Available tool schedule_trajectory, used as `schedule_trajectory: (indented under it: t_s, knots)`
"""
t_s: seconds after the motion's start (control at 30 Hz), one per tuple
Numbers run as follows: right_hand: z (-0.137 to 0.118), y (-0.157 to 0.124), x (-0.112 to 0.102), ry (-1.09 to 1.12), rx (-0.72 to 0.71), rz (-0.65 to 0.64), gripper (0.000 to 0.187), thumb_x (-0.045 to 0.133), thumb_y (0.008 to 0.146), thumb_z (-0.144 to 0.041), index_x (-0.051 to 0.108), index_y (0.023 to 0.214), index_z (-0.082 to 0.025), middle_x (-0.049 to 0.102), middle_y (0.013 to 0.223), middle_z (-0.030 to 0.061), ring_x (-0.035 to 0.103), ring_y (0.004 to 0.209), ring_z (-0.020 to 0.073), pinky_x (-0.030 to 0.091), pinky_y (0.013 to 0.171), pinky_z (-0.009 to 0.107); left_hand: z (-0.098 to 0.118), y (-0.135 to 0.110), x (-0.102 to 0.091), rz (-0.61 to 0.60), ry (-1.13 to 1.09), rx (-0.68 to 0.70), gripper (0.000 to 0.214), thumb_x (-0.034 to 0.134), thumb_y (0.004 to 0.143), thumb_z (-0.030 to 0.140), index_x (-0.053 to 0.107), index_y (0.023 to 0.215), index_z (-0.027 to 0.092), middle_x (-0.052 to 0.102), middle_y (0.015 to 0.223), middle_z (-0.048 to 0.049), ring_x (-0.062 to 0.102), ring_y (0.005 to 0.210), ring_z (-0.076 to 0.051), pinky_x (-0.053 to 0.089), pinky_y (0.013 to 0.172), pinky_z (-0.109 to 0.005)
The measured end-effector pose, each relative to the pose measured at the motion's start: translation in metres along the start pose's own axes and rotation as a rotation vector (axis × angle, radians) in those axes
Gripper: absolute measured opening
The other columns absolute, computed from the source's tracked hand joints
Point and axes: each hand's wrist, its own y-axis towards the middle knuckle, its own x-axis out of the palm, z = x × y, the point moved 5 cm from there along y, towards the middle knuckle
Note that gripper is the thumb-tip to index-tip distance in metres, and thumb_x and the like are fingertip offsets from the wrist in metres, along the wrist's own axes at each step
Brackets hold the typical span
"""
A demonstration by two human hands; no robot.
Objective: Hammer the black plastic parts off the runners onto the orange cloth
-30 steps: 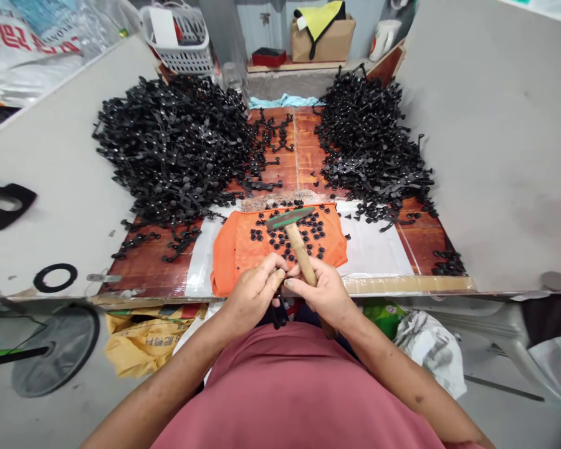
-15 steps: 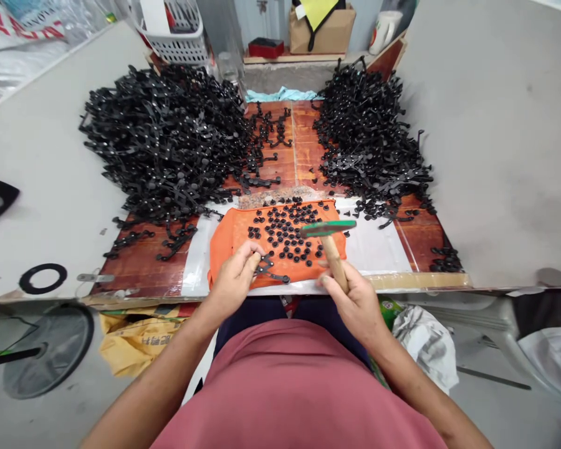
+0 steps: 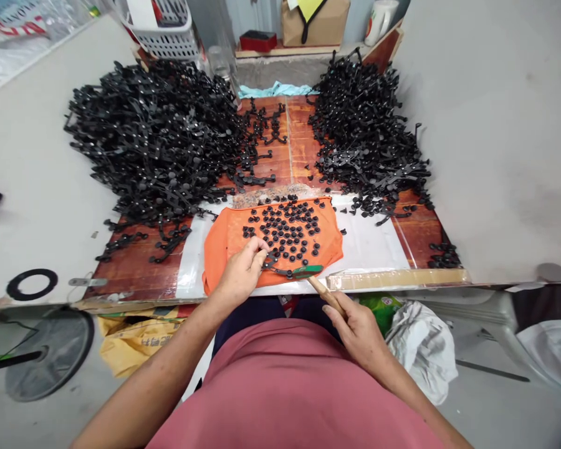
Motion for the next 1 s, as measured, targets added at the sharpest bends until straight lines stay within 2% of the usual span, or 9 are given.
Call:
schedule_trajectory:
  t_s: [0.13, 0.33, 0.43, 0.53, 0.67, 0.87, 0.93, 1.0]
  knots:
    - [0.003, 0.001, 0.000, 0.009, 0.017, 0.009, 0.024, 0.047, 0.105, -0.040, 0.058, 0.094, -0.022, 0.053, 0.071, -0.0047, 0.049, 0.063, 0.0123, 0.036, 0.062, 0.022, 0.004, 0.000, -0.002, -0.002, 0.059, 0.014, 0.014, 0.045, 0.096, 0.033, 0.054, 0.097, 0.023, 0.044, 0.062, 0.0071, 0.040, 0.054, -0.012, 0.032, 0.056, -0.025]
    - [0.010, 0.002, 0.002, 0.006, 0.051, -0.009, 0.024, 0.048, 0.104, -0.041, 0.057, 0.092, -0.023, 0.054, 0.070, -0.0048, 0.052, 0.064, 0.0132, 0.036, 0.063, 0.023, -0.010, 0.000, 0.005, -0.014, -0.205, -0.068, 0.017, 0.044, 0.099, 0.037, 0.053, 0.106, 0.024, 0.039, 0.065, 0.0077, 0.037, 0.051, -0.011, 0.029, 0.051, -0.023]
    - [0.013, 0.001, 0.005, 0.008, 0.065, -0.024, 0.023, 0.049, 0.104, -0.042, 0.057, 0.092, -0.023, 0.056, 0.071, -0.0045, 0.052, 0.064, 0.0132, 0.037, 0.063, 0.024, -0.013, 0.001, 0.007, -0.025, -0.241, -0.064, 0.017, 0.045, 0.100, 0.039, 0.052, 0.105, 0.024, 0.039, 0.066, 0.0076, 0.036, 0.051, -0.010, 0.028, 0.050, -0.022]
    - [0.014, 0.001, 0.006, 0.009, 0.074, -0.028, 0.023, 0.049, 0.104, -0.043, 0.059, 0.097, -0.023, 0.058, 0.073, -0.0040, 0.053, 0.064, 0.0135, 0.039, 0.064, 0.024, -0.010, 0.001, 0.007, -0.048, -0.181, -0.034, 0.017, 0.043, 0.100, 0.038, 0.052, 0.103, 0.023, 0.038, 0.064, 0.0080, 0.035, 0.051, -0.011, 0.028, 0.050, -0.023]
    - [0.012, 0.001, 0.006, 0.004, 0.059, -0.028, 0.024, 0.048, 0.104, -0.043, 0.061, 0.099, -0.022, 0.060, 0.075, -0.0035, 0.055, 0.064, 0.0126, 0.040, 0.064, 0.023, -0.005, 0.001, 0.002, -0.021, 0.017, 0.022, 0.014, 0.045, 0.097, 0.034, 0.053, 0.095, 0.023, 0.045, 0.066, 0.0062, 0.042, 0.057, -0.012, 0.032, 0.056, -0.024]
    - [0.005, 0.002, -0.004, -0.031, 0.007, -0.020, 0.033, 0.045, 0.106, -0.040, 0.068, 0.118, -0.020, 0.066, 0.075, -0.0011, 0.060, 0.064, 0.0140, 0.045, 0.063, 0.023, -0.006, 0.004, 0.000, -0.025, 0.057, 0.050, 0.016, 0.045, 0.096, 0.035, 0.053, 0.094, 0.022, 0.054, 0.075, 0.0032, 0.050, 0.068, -0.015, 0.034, 0.061, -0.025]
    - [-0.004, 0.005, -0.017, -0.067, -0.033, 0.022, 0.040, 0.044, 0.107, -0.038, 0.063, 0.136, -0.020, 0.072, 0.080, 0.0017, 0.067, 0.069, 0.0164, 0.050, 0.068, 0.025, -0.004, 0.005, 0.001, -0.035, 0.062, 0.050, 0.016, 0.045, 0.096, 0.035, 0.053, 0.094, 0.022, 0.056, 0.076, 0.0027, 0.051, 0.069, -0.015, 0.036, 0.063, -0.026]
    - [-0.021, 0.009, -0.032, -0.108, -0.096, 0.072, 0.048, 0.043, 0.107, -0.035, 0.051, 0.153, -0.022, 0.077, 0.098, 0.0064, 0.073, 0.084, 0.0193, 0.055, 0.078, 0.028, -0.001, 0.005, 0.000, -0.045, 0.070, 0.049, 0.016, 0.044, 0.096, 0.035, 0.053, 0.094, 0.022, 0.057, 0.078, 0.0023, 0.052, 0.070, -0.015, 0.037, 0.065, -0.027]
